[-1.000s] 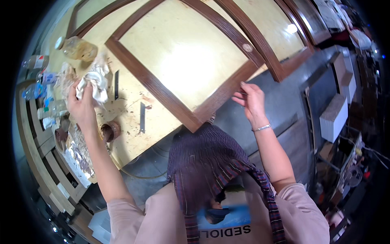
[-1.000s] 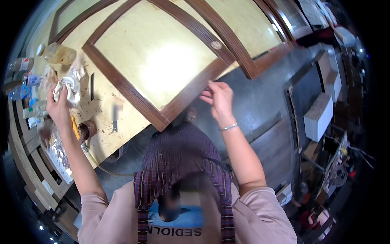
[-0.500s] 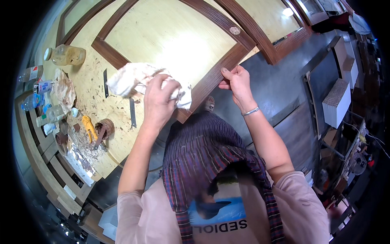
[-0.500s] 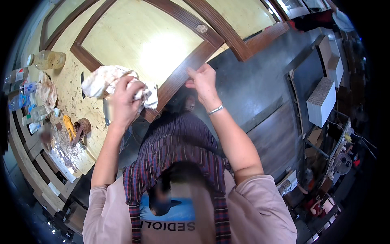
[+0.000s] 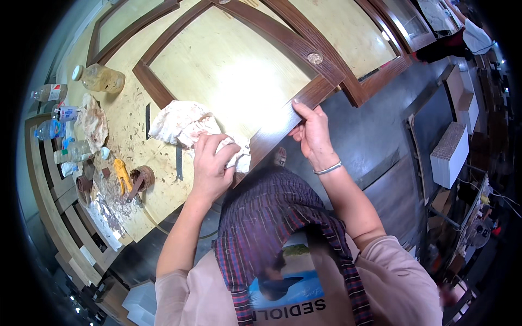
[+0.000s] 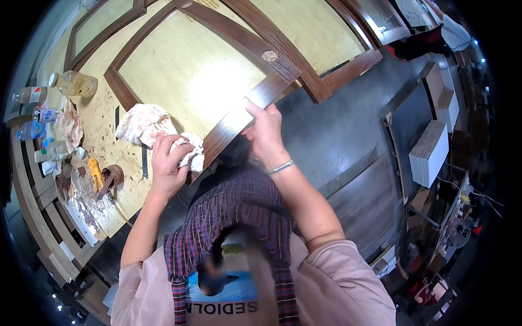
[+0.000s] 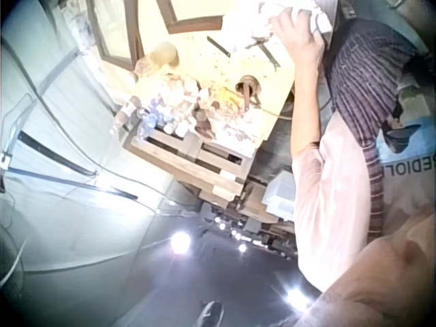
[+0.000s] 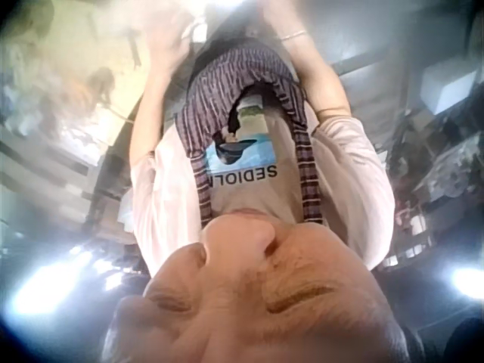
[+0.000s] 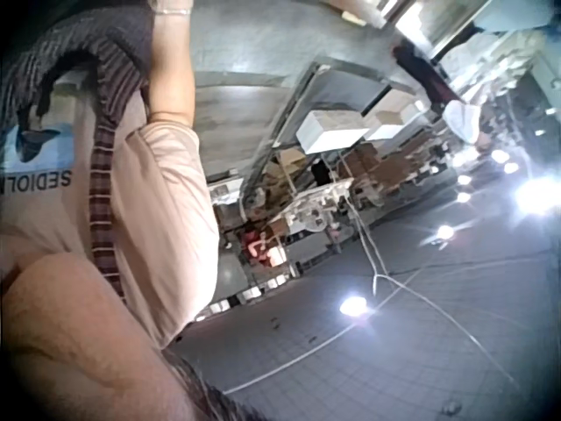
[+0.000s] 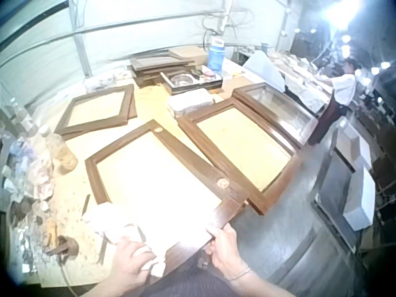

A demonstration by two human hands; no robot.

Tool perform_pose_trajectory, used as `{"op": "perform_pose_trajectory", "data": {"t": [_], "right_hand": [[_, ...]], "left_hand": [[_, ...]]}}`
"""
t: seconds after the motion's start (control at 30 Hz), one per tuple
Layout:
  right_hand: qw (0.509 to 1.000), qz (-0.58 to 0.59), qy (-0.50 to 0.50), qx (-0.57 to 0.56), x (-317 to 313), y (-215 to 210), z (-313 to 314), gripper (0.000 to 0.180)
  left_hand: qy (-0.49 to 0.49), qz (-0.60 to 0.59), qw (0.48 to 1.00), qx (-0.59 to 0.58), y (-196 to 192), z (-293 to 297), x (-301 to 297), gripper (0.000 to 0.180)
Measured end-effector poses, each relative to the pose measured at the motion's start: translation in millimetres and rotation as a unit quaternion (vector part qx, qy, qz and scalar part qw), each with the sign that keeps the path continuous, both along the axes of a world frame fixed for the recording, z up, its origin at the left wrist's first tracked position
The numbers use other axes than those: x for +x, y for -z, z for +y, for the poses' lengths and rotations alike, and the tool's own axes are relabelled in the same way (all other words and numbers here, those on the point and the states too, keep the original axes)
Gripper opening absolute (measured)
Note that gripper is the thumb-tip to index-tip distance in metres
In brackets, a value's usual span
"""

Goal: The person cleans wooden frames using a cloth and a scraper tool, wiping down the wood and glass and removing residue from the edges. They handle several frames one at a time, turning them over and applying a liquid from a bottle onto the cloth to facilitate cleaning.

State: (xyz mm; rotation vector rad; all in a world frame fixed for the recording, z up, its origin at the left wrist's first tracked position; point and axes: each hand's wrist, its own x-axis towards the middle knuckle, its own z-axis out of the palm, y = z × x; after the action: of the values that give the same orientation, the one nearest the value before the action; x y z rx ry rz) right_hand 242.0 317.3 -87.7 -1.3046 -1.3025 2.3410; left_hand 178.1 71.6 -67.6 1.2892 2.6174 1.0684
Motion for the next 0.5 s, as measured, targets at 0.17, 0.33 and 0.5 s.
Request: {"op": "perform_pose_trajectory", "data": {"t": [0.17, 0.33, 0.5], "right_hand": [[0.973, 0.162, 0.112, -0.119, -21, -12, 2, 0.021], [0.973, 0.115, 0.125, -0.156, -38, -22, 0, 0.014], [0.980, 0.100, 0.167, -0.038, -48, -18, -1, 0.014]], "left_hand": [[0.010, 0.011, 1.000, 0.019, -18, 3, -7, 0.032], [0.001, 0.013, 1.000, 0.028, -16, 6, -6, 0.031], [-0.083, -0.079, 0.981, 0.155, -18, 1, -30, 0.027]]}}
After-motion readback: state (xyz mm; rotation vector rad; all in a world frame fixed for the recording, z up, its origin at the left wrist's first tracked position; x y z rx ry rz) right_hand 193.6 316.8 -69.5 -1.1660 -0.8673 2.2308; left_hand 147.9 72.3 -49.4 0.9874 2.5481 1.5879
